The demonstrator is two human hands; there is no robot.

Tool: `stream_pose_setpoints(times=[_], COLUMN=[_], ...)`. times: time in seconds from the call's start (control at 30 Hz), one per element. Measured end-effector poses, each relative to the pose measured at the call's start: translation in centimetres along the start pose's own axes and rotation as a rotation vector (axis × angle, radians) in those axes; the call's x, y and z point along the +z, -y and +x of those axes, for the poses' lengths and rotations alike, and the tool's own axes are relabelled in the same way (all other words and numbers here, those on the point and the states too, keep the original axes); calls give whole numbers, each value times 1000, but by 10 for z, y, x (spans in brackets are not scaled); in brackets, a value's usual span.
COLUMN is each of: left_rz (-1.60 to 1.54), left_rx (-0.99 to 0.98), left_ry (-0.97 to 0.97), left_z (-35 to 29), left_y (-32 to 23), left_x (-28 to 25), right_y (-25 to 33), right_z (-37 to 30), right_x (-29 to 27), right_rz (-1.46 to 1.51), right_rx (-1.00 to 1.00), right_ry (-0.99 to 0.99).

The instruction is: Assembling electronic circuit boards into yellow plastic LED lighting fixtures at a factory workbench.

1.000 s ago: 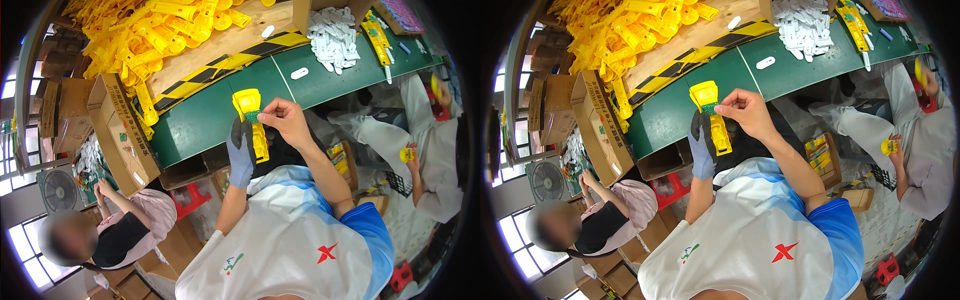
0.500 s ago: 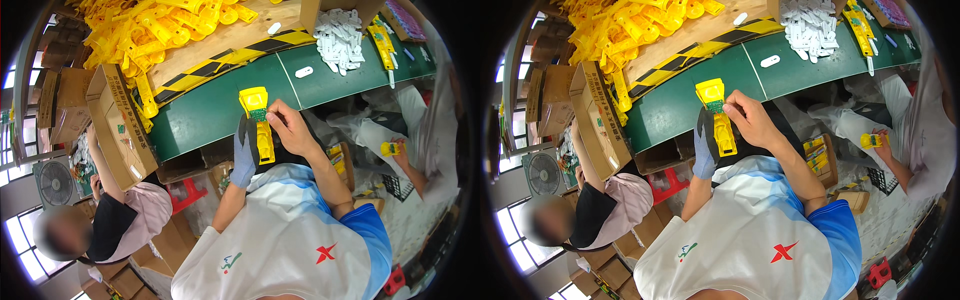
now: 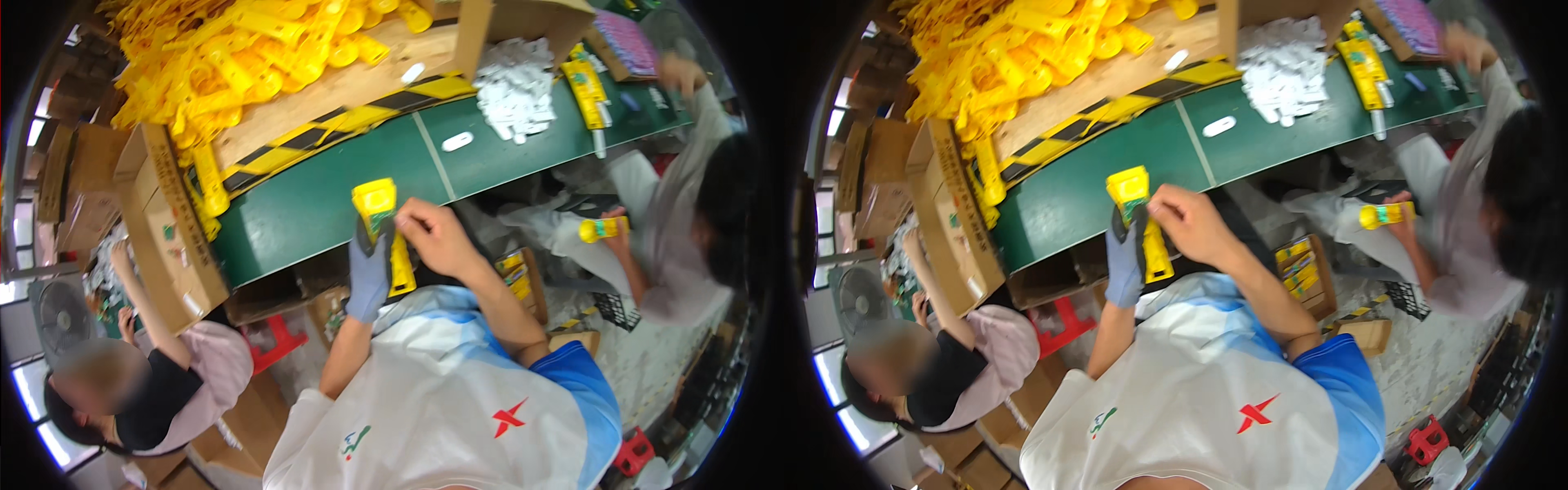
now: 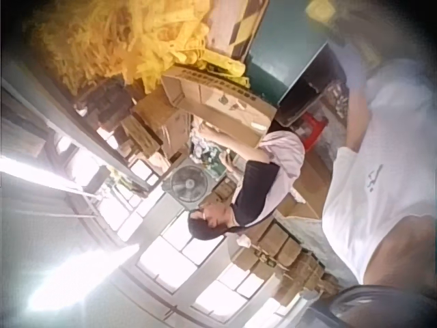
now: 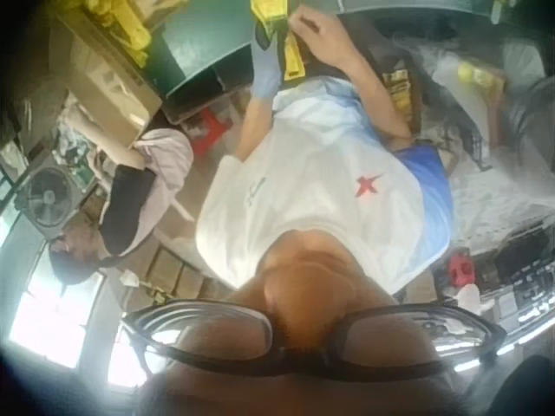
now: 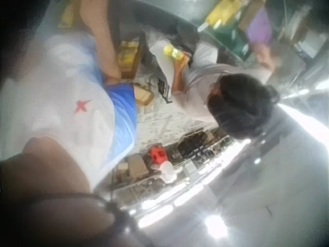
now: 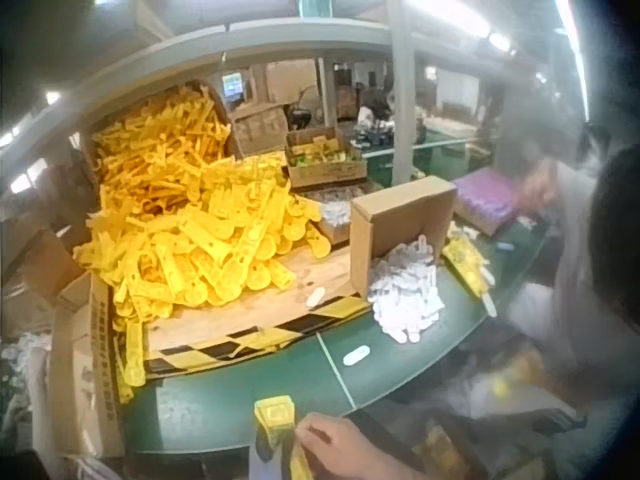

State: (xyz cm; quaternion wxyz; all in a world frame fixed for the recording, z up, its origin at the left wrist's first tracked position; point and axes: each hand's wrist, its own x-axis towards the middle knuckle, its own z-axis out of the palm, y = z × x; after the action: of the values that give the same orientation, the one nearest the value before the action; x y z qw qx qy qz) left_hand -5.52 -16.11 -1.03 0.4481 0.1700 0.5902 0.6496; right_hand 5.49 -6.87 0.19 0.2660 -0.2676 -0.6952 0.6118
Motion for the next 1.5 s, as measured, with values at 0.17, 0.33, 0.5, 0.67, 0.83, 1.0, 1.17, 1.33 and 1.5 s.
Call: stream_pose_setpoints(times=[0.17,0.33,0.5,0.67,0.83,1.0,1.17,1.33,1.5], left_rz=[-310,-255,-273,-213,-203,-215,-177,-151,-115], left_rx=[-221,-188,-85,-50,-43,90,-69,9,46], left_ry=[88,112,142,171,119,23,6,60,81], left_z=[-1,9,23,57,65,64,56,64,68], left_y=[-15,-15,-36,-31,-14,-4,-11,-8,12], left_x=[7,3,13,8,0,-4,-3,1,-8], right_y=[14,5,-11,26,13,3,-19,-17,-25], right_z=[19,47,51,42,48,57,70,68,66], right_x=[-44,-116,-127,-85,-48,-32,-27,-31,-34], right_rz=[-332,-946,-805,-403,218,289,189,367,487], right_rx=[-152,-371,-452,-184,-111,145,65,26,115], right_ry=[-144,-231,-133,-158,-51,200,127,199,332])
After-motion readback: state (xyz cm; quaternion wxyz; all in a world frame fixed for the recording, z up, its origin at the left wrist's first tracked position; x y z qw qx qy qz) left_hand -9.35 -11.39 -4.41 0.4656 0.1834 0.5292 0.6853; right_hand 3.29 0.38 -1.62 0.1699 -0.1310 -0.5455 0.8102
